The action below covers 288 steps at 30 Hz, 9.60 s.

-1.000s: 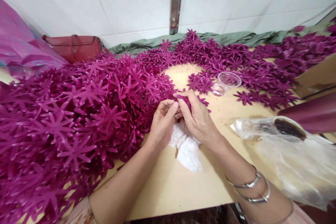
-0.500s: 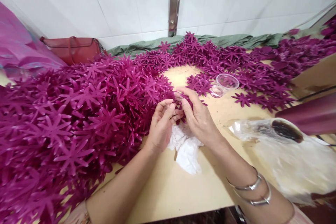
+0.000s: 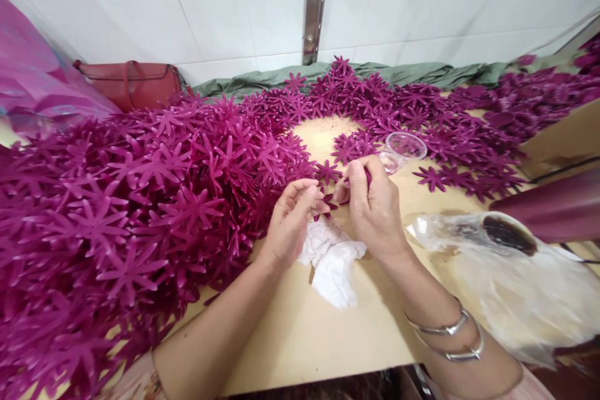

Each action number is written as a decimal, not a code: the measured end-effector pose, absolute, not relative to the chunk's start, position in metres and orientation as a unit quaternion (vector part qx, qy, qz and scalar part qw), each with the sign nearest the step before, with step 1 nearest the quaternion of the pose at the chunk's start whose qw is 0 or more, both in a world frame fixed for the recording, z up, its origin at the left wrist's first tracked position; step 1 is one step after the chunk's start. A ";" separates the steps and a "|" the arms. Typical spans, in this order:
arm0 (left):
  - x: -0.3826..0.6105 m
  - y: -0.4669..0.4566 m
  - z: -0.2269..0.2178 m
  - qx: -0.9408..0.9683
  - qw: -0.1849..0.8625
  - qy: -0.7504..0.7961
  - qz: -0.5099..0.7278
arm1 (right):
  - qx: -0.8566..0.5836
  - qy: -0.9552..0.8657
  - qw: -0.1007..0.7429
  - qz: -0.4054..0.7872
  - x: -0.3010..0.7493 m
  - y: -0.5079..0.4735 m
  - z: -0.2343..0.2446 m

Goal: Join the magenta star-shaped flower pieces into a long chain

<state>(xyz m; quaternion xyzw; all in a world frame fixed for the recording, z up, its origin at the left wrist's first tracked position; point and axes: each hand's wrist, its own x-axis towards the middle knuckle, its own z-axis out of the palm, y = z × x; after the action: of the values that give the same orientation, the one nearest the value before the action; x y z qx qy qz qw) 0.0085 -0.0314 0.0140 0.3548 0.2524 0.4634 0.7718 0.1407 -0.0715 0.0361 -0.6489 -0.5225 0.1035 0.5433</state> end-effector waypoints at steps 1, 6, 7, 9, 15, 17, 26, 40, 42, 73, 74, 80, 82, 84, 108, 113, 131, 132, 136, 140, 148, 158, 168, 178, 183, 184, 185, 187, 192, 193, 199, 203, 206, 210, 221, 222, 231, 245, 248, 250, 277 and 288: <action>0.009 -0.031 0.014 0.354 0.771 0.253 0.465 | -0.648 -0.522 0.545 0.100 0.141 -0.071 0.037; 0.010 -0.030 0.012 0.353 0.782 0.237 0.456 | -0.590 -0.605 0.531 0.059 0.132 -0.069 0.036; 0.010 -0.029 0.012 0.353 0.786 0.234 0.450 | -0.580 -0.625 0.520 0.049 0.129 -0.068 0.035; 0.011 -0.029 0.011 0.349 0.794 0.230 0.441 | -0.576 -0.647 0.497 0.046 0.124 -0.068 0.031; 0.009 -0.027 0.009 0.327 0.815 0.212 0.430 | -0.592 -0.646 0.473 0.094 0.126 -0.068 0.022; 0.009 -0.028 0.009 0.330 0.814 0.204 0.433 | -0.591 -0.637 0.483 0.112 0.128 -0.067 0.022; 0.010 -0.028 0.014 0.285 0.795 0.232 0.484 | -0.601 -0.622 0.501 -0.034 0.133 -0.064 0.030; 0.010 -0.029 0.011 0.288 0.785 0.250 0.488 | -0.610 -0.621 0.491 -0.033 0.143 -0.059 0.023; 0.011 -0.030 0.012 0.276 0.783 0.260 0.493 | -0.602 -0.621 0.501 -0.020 0.144 -0.058 0.023; 0.008 -0.029 0.015 0.248 0.805 0.246 0.479 | -0.561 -0.592 0.573 0.076 0.141 -0.064 0.029; 0.008 -0.029 0.016 0.247 0.806 0.246 0.478 | -0.562 -0.605 0.561 0.065 0.141 -0.065 0.030; 0.007 -0.027 0.017 0.250 0.804 0.247 0.480 | -0.562 -0.654 0.506 0.020 0.137 -0.068 0.034; 0.006 -0.026 0.016 0.245 0.798 0.250 0.491 | -0.558 -0.662 0.499 0.019 0.138 -0.068 0.035; 0.006 -0.026 0.015 0.239 0.795 0.253 0.496 | -0.557 -0.663 0.500 0.021 0.139 -0.067 0.035; 0.009 -0.026 0.009 0.249 0.746 0.299 0.540 | -0.535 -0.543 0.628 0.153 0.141 -0.064 0.037; 0.008 -0.031 0.006 0.362 0.708 0.270 0.543 | -0.532 -0.484 0.659 0.221 0.148 -0.058 0.029; 0.012 -0.028 0.001 0.354 0.706 0.285 0.544 | -0.506 -0.420 0.641 0.396 0.148 -0.061 0.032; 0.013 -0.028 0.000 0.358 0.700 0.287 0.547 | -0.511 -0.421 0.644 0.383 0.150 -0.060 0.031; 0.013 -0.029 0.000 0.365 0.669 0.308 0.569 | -0.522 -0.429 0.698 0.236 0.150 -0.060 0.031; 0.012 -0.029 -0.001 0.409 0.671 0.308 0.537 | -0.539 -0.494 0.665 0.152 0.140 -0.065 0.038; 0.011 -0.028 -0.004 0.423 0.669 0.293 0.535 | -0.526 -0.499 0.632 0.274 0.136 -0.062 0.031; 0.010 -0.026 -0.005 0.448 0.626 0.328 0.548 | -0.506 -0.384 0.722 0.275 0.148 -0.056 0.028; 0.011 -0.026 -0.006 0.400 0.653 0.323 0.556 | -0.541 -0.387 0.723 0.188 0.161 -0.051 0.019; 0.013 -0.023 -0.010 0.351 0.668 0.308 0.580 | -0.562 -0.437 0.690 0.130 0.156 -0.055 0.023; 0.013 -0.023 -0.011 0.338 0.676 0.302 0.581 | -0.617 -0.465 0.620 0.137 0.161 -0.058 0.021; 0.013 -0.024 -0.011 0.338 0.677 0.302 0.580 | -0.634 -0.475 0.598 0.120 0.161 -0.059 0.022; 0.013 -0.024 -0.011 0.338 0.678 0.302 0.578 | -0.647 -0.486 0.581 0.089 0.160 -0.060 0.023; 0.012 -0.024 -0.010 0.339 0.679 0.304 0.576 | -0.657 -0.504 0.561 0.007 0.157 -0.063 0.028; 0.012 -0.024 -0.007 0.359 0.684 0.296 0.561 | -0.616 -0.582 0.531 -0.031 0.143 -0.067 0.036; 0.012 -0.024 -0.006 0.367 0.685 0.293 0.557 | -0.610 -0.595 0.523 -0.016 0.142 -0.067 0.036; 0.013 -0.027 -0.004 0.378 0.681 0.294 0.555 | -0.605 -0.575 0.549 0.047 0.142 -0.064 0.029; 0.013 -0.028 -0.003 0.364 0.685 0.291 0.560 | -0.611 -0.565 0.547 0.089 0.144 -0.064 0.027; 0.013 -0.028 -0.002 0.370 0.684 0.291 0.558 | -0.618 -0.573 0.526 0.114 0.144 -0.065 0.028; 0.012 -0.029 0.001 0.374 0.687 0.287 0.554 | -0.619 -0.585 0.511 0.118 0.143 -0.066 0.030; 0.006 -0.027 -0.003 0.509 0.597 0.291 0.548 | -0.556 -0.512 0.570 0.323 0.144 -0.064 0.032; 0.006 -0.027 -0.003 0.515 0.593 0.288 0.548 | -0.557 -0.501 0.574 0.330 0.144 -0.064 0.032; 0.005 -0.027 0.004 0.511 0.594 0.301 0.543 | -0.542 -0.433 0.590 0.414 0.142 -0.064 0.035; 0.007 -0.024 -0.006 0.412 0.637 0.312 0.573 | -0.560 -0.395 0.674 0.276 0.162 -0.055 0.025; 0.008 -0.024 -0.005 0.394 0.647 0.311 0.574 | -0.555 -0.400 0.696 0.215 0.168 -0.051 0.020; 0.008 -0.024 -0.005 0.408 0.635 0.316 0.575 | -0.553 -0.406 0.694 0.217 0.169 -0.050 0.018; 0.008 -0.024 -0.003 0.415 0.659 0.282 0.560 | -0.623 -0.531 0.573 0.037 0.157 -0.062 0.027; 0.007 -0.024 -0.002 0.414 0.659 0.300 0.552 | -0.599 -0.627 0.497 -0.028 0.147 -0.064 0.031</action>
<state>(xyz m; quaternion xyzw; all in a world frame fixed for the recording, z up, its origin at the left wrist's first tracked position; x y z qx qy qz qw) 0.0075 -0.0244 -0.0017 0.4142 0.2995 0.5520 0.6588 0.1465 -0.0636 0.0310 -0.5988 -0.6274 -0.0283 0.4970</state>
